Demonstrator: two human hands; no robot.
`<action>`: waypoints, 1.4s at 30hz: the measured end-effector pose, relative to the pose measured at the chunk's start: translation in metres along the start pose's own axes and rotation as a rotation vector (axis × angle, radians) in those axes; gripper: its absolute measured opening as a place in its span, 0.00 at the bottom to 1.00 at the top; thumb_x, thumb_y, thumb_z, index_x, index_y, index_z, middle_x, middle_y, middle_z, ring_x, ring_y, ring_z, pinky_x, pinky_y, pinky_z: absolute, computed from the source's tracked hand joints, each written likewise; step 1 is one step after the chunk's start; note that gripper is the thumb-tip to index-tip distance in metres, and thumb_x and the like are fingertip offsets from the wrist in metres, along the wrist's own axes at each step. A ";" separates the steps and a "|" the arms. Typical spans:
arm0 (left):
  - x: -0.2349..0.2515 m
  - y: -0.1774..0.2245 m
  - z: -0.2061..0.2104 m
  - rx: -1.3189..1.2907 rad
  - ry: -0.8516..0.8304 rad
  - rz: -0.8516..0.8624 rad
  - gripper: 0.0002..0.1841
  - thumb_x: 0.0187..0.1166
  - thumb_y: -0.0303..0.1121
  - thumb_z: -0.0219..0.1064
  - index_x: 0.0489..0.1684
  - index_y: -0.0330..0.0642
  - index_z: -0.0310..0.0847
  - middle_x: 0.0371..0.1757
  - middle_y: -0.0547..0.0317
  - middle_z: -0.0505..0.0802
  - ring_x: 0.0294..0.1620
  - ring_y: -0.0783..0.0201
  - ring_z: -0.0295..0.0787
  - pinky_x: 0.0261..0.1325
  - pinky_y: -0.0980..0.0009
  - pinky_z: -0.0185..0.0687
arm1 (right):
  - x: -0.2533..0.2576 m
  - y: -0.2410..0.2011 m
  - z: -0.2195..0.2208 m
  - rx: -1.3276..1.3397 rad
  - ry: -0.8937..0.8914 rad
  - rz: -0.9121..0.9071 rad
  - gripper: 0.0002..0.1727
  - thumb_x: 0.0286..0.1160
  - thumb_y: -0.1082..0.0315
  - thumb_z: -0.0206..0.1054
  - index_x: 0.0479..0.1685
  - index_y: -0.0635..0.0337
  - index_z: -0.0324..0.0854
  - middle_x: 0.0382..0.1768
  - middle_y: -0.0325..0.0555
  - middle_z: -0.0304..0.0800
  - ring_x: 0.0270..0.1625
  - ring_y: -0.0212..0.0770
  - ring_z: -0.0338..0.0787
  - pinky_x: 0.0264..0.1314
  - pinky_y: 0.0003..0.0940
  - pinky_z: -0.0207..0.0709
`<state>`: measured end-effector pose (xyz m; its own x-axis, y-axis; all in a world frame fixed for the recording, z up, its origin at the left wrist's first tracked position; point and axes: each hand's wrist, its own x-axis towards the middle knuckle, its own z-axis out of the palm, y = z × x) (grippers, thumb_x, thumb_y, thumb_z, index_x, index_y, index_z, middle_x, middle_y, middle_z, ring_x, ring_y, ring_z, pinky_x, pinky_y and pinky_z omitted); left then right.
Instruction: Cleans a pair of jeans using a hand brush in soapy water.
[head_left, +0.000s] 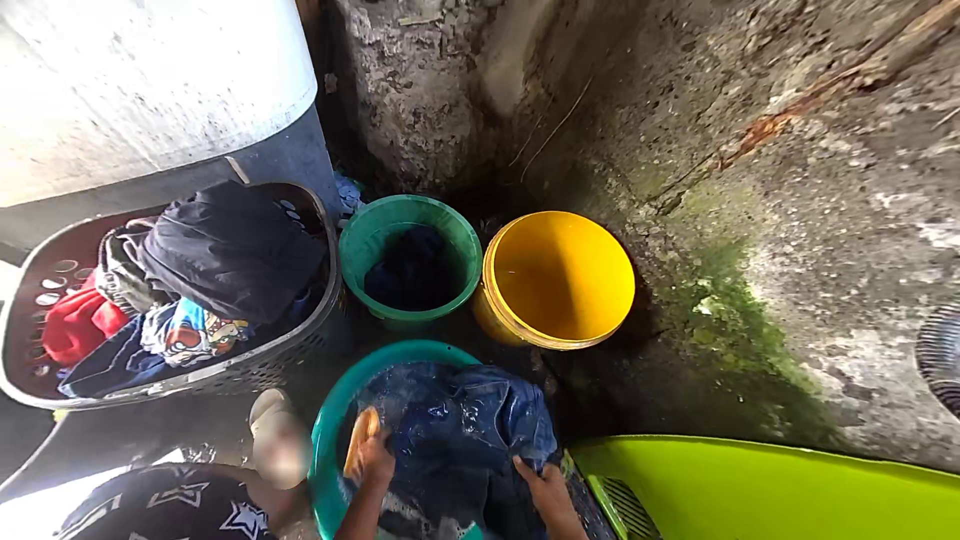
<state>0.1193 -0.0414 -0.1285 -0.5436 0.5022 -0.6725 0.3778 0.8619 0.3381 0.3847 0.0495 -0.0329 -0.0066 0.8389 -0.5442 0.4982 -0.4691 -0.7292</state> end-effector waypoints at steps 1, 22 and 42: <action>-0.002 -0.007 0.007 0.065 -0.065 0.000 0.22 0.76 0.34 0.70 0.72 0.51 0.86 0.78 0.40 0.83 0.81 0.39 0.76 0.79 0.39 0.71 | -0.010 -0.020 -0.002 0.042 -0.002 -0.052 0.11 0.81 0.70 0.68 0.46 0.74 0.85 0.40 0.54 0.90 0.45 0.39 0.87 0.56 0.42 0.79; -0.001 0.009 -0.140 -0.804 -0.082 0.244 0.10 0.77 0.31 0.64 0.29 0.34 0.84 0.26 0.56 0.86 0.29 0.64 0.82 0.38 0.61 0.82 | -0.094 -0.145 -0.086 0.459 0.045 -0.409 0.18 0.86 0.74 0.48 0.40 0.46 0.85 0.34 0.24 0.97 0.38 0.20 0.94 0.46 0.22 0.90; 0.085 0.002 0.033 0.017 0.323 0.172 0.28 0.87 0.37 0.63 0.89 0.61 0.69 0.78 0.31 0.81 0.60 0.31 0.91 0.60 0.36 0.85 | 0.074 0.064 0.045 -0.639 0.260 0.082 0.37 0.93 0.52 0.51 0.94 0.62 0.50 0.62 0.73 0.88 0.59 0.71 0.91 0.64 0.68 0.79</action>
<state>0.0986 0.0011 -0.2070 -0.6789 0.6380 -0.3633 0.4949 0.7632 0.4155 0.3767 0.0689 -0.1384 0.2214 0.8840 -0.4117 0.9015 -0.3466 -0.2593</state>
